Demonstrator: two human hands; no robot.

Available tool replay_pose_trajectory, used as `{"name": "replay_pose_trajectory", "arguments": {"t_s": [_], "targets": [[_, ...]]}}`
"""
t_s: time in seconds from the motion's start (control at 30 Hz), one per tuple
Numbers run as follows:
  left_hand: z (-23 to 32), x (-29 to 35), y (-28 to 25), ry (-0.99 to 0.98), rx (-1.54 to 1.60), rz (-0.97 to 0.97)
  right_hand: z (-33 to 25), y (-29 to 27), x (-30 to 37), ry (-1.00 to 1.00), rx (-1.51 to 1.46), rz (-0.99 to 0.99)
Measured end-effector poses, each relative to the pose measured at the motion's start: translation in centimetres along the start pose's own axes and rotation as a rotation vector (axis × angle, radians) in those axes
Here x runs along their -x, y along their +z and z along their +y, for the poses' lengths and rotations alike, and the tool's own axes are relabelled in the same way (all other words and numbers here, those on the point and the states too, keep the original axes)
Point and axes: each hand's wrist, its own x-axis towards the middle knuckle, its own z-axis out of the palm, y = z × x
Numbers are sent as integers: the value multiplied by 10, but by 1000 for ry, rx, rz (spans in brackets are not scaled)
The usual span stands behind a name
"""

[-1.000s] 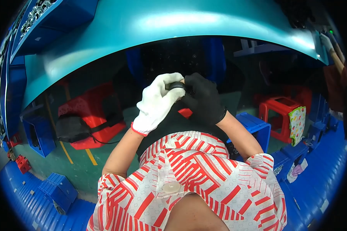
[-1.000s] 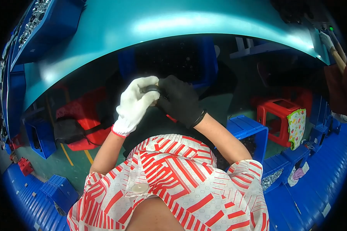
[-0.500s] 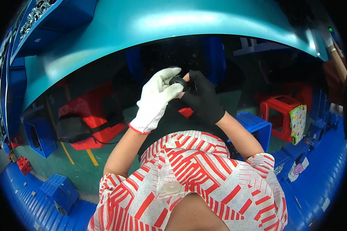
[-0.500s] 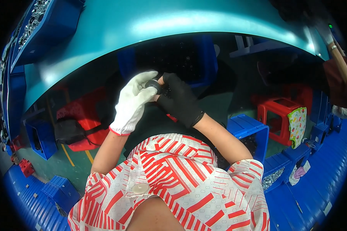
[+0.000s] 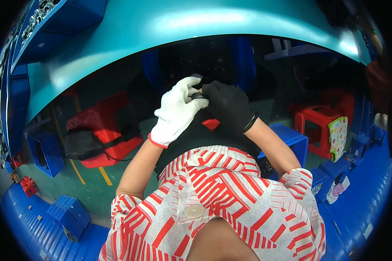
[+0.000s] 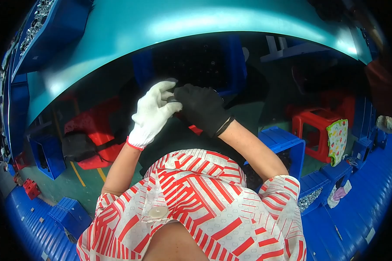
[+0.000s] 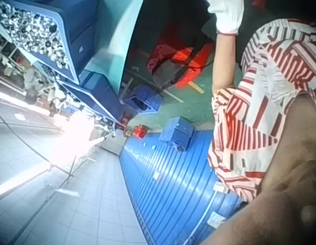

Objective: The recorder is manually inserting metallic rings into circular black plastic housings at a factory workstation.

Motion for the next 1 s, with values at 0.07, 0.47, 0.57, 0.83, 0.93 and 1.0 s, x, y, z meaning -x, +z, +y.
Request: {"name": "replay_pose_trajectory", "arguments": {"t_s": [0.07, 0.47, 0.57, 0.83, 0.93, 1.0], "targets": [[0, -2, -1, -75, 209, 2, 2, 6, 2, 90, -323, 186], [6, -2, -10, 18, -29, -124, 3, -2, 5, 101, -308, 39], [11, 2, -4, 4, 79, -64, 8, 0, 3, 76, -407, 59], [3, 3, 0, -47, 143, -68, 8, 3, 0, 89, -265, 9], [-4, -1, 0, -38, 142, -94, 10, 3, 1, 35, -188, 41], [-7, -4, -2, -38, 154, -113, 9, 3, 2, 40, -162, 44]]}}
